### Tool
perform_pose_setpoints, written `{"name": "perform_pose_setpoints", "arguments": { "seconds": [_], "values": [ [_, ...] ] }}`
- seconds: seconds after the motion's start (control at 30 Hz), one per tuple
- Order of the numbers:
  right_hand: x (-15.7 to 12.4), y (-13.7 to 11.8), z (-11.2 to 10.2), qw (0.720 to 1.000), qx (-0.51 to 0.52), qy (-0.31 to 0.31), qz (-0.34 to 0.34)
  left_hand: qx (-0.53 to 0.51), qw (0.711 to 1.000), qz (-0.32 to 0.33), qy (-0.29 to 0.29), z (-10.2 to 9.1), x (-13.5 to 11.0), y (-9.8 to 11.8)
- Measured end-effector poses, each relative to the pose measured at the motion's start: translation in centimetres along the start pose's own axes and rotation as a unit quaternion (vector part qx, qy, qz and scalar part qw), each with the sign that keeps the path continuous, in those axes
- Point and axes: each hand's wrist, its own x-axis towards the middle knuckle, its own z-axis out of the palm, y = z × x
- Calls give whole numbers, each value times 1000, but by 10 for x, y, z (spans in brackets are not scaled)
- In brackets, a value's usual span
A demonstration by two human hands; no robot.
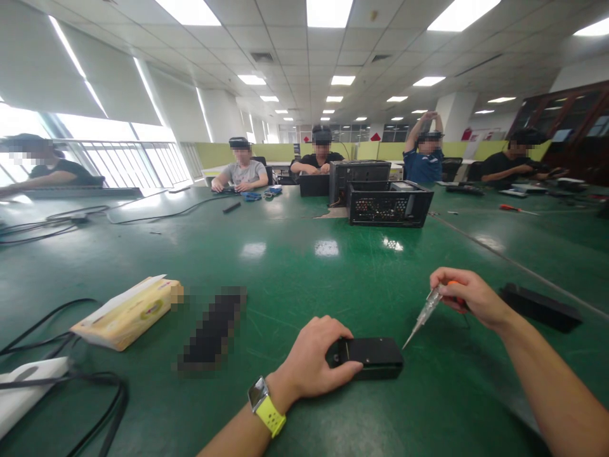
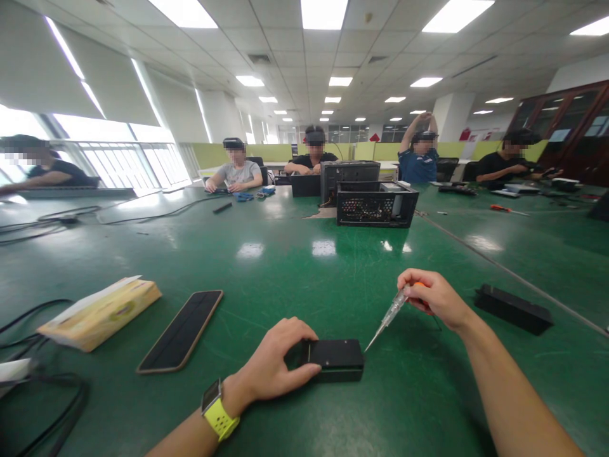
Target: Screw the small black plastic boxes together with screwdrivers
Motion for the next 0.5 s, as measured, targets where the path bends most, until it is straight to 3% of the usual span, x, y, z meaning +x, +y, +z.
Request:
{"name": "perform_pose_setpoints", "arguments": {
  "seconds": [0.23, 0.5],
  "values": [
    [-4, -10, 4, 995, -75, -62, 25, -1, 1000, -2, -1, -1, 0, 1],
    [-11, -10, -2, 961, -186, -183, 97, -10, 1000, -3, -7, 0, 0, -1]
  ]
}}
